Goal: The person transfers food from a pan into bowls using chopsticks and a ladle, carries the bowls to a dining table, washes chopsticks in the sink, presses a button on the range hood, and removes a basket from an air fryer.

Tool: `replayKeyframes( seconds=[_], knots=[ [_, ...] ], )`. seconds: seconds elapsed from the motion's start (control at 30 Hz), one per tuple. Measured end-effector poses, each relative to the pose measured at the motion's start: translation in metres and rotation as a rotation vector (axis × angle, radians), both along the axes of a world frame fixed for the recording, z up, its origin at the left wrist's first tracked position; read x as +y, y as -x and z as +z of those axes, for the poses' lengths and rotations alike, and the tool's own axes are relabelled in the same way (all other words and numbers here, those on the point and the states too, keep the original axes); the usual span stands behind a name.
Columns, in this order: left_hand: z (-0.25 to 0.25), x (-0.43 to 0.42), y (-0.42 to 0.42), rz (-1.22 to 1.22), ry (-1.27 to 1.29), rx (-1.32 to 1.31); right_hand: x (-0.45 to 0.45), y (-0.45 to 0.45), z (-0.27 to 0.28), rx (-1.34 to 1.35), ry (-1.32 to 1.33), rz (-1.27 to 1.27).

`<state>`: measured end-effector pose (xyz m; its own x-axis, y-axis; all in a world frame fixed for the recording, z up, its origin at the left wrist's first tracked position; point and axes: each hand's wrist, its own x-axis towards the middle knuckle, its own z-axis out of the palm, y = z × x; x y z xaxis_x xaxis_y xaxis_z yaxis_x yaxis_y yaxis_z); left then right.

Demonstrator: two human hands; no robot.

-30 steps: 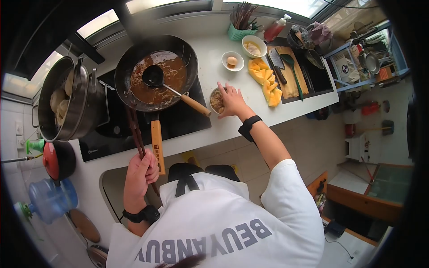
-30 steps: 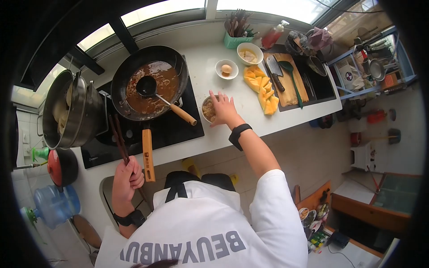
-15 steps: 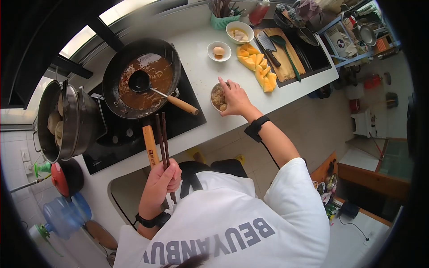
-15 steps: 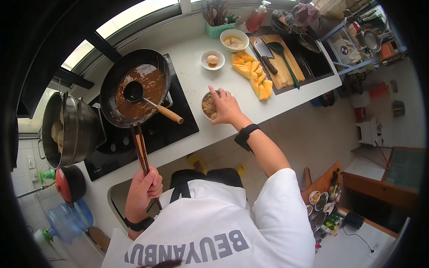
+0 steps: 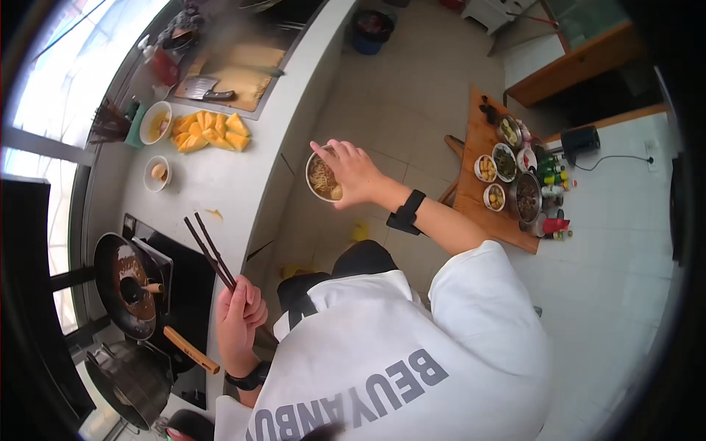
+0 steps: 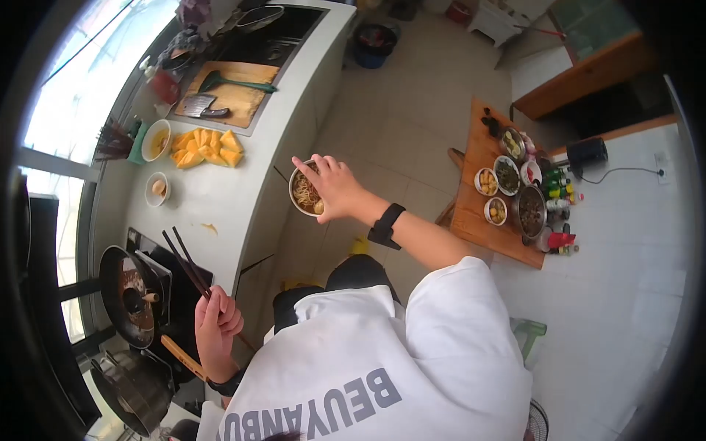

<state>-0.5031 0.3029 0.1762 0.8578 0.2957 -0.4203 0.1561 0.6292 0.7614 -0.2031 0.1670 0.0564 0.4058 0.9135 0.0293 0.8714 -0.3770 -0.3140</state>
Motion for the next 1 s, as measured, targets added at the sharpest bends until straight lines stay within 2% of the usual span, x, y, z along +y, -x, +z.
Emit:
replayKeyframes(
  seconds=[0.03,0.1,0.27,0.4,0.47,0.57,0.63,0.8,1.0],
  knots=[
    [-0.003,-0.019,-0.048,-0.079,-0.018,0.007,-0.059,-0.028,0.002,-0.016,0.02,-0.119],
    [-0.007,-0.039,-0.089,-0.109,-0.031,0.034,-0.113,-0.047,0.0,0.003,0.074,-0.212],
    [-0.005,-0.094,-0.199,-0.379,-0.078,0.049,-0.248,-0.082,-0.016,0.011,0.101,-0.504],
    [-0.001,-0.143,-0.282,-0.576,-0.136,0.082,-0.339,-0.089,-0.039,0.012,0.073,-0.778],
    [-0.006,-0.169,-0.318,-0.66,-0.155,0.095,-0.376,-0.086,-0.049,0.061,0.073,-0.879],
    [-0.021,-0.208,-0.379,-0.819,-0.169,0.152,-0.423,-0.081,-0.071,0.203,0.127,-1.181],
    [-0.046,-0.235,-0.423,-0.893,-0.138,0.254,-0.452,-0.079,-0.091,0.235,0.133,-1.291],
    [-0.136,-0.311,-0.535,-1.052,-0.211,0.3,-0.519,-0.075,-0.145,0.244,0.141,-1.549],
    [-0.258,-0.404,-0.638,-1.242,-0.423,0.394,-0.587,-0.091,-0.199,0.248,0.146,-1.803]
  ],
)
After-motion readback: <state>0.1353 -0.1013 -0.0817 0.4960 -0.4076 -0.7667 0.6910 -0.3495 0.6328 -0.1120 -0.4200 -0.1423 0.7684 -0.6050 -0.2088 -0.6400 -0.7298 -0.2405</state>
